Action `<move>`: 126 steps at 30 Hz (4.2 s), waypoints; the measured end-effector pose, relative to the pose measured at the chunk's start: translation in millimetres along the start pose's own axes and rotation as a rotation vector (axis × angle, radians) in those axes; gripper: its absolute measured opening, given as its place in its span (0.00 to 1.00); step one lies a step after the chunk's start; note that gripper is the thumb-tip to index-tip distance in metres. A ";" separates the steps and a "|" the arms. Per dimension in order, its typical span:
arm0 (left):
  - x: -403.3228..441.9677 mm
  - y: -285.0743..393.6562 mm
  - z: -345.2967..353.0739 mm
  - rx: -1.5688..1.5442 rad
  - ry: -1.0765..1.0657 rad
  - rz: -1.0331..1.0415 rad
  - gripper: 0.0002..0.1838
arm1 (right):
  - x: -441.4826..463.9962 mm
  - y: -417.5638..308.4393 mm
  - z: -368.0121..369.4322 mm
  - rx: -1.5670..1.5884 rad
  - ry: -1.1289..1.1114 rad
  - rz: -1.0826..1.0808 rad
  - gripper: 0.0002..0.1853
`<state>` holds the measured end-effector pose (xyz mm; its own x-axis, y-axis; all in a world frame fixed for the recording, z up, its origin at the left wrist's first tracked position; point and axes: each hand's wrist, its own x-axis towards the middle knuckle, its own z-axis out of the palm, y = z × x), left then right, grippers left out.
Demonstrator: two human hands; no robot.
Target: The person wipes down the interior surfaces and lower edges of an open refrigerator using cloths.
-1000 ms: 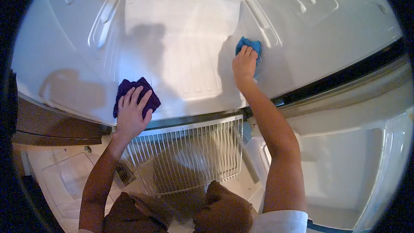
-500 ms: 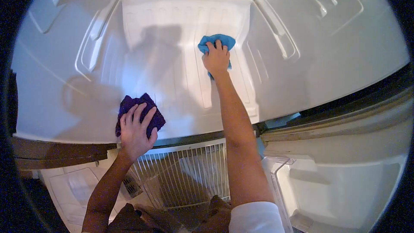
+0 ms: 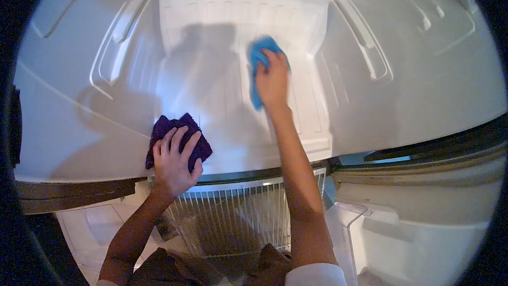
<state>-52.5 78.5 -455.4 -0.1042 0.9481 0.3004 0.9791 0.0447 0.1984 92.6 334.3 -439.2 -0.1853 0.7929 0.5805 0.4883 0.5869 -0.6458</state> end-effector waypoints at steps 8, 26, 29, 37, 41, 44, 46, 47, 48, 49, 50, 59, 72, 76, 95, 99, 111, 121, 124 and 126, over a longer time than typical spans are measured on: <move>0.1 -2.0 -1.9 -0.038 0.012 0.014 0.33 | 4.4 -15.3 96.1 -0.477 -0.217 -0.272 0.17; -6.7 -7.2 8.5 -0.053 0.191 0.077 0.27 | 10.3 -61.3 52.2 0.271 -0.209 -0.042 0.15; -7.1 -8.7 8.0 -0.074 0.260 0.099 0.21 | 8.1 -52.8 125.8 0.260 -0.107 -0.430 0.17; -11.1 -14.5 14.2 -0.074 0.311 0.148 0.18 | 3.1 -83.6 167.5 -0.148 -0.444 -0.239 0.20; -13.3 -17.9 10.6 -0.068 0.305 0.213 0.18 | -25.6 -100.0 145.9 -0.167 -0.497 -0.297 0.20; -12.8 -21.5 10.7 -0.149 0.348 0.239 0.17 | -58.0 -106.4 127.3 -0.127 -0.482 -0.329 0.19; -16.2 -24.3 2.9 -0.236 0.274 0.368 0.17 | -80.0 -107.5 112.5 -0.104 -0.532 -0.357 0.19; -21.2 -24.9 -1.9 -0.235 0.278 0.373 0.17 | -88.7 -109.1 102.7 -0.085 -0.581 -0.376 0.18; -29.9 -25.1 -6.7 -0.240 0.283 0.403 0.16 | -100.9 -111.9 92.0 -0.070 -0.573 -0.390 0.18; -39.7 -23.1 -11.1 -0.245 0.287 0.433 0.16 | -114.3 -116.2 81.0 -0.055 -0.565 -0.404 0.18; -51.6 -15.6 -23.3 -0.259 0.322 0.412 0.16 | -127.9 -118.5 74.8 -0.042 -0.558 -0.463 0.18; -66.9 4.6 -74.3 -0.182 0.480 0.361 0.19 | -104.8 -75.8 -5.6 0.764 -1.010 0.305 0.10; -23.5 3.2 -5.0 0.048 0.092 0.007 0.22 | -59.1 -50.2 6.8 0.228 -0.292 0.016 0.14; -44.3 1.2 -12.5 0.107 0.087 0.035 0.20 | -114.4 -50.1 40.3 -0.106 -0.286 -0.392 0.16; -42.9 87.0 36.9 -0.250 -0.097 0.479 0.23 | -129.2 -9.1 -94.9 0.450 -0.159 0.520 0.20; -86.5 79.8 2.0 -0.395 0.043 0.669 0.23 | -144.2 -35.5 -49.5 0.342 -0.165 -0.218 0.21; -142.1 22.0 -77.8 -0.370 0.003 0.440 0.24 | -197.5 -83.5 -9.9 0.015 -0.555 -0.808 0.10; -134.1 -10.0 -85.4 -0.260 0.107 0.291 0.21 | -175.0 -160.9 22.2 0.613 -0.355 -0.394 0.19; -134.1 -21.5 -92.1 -0.382 0.152 0.058 0.17 | -177.8 -178.4 31.2 0.390 -0.388 -0.729 0.11; -145.5 -25.9 -85.1 -0.550 0.165 -0.200 0.14 | -185.6 -159.2 38.3 0.172 -0.536 -0.803 0.14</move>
<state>-77.6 -87.3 -424.8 -0.3457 0.8747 0.3395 0.7086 0.0062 0.7056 16.7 100.0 -463.2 -0.7914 0.0914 0.6044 -0.0755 0.9665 -0.2451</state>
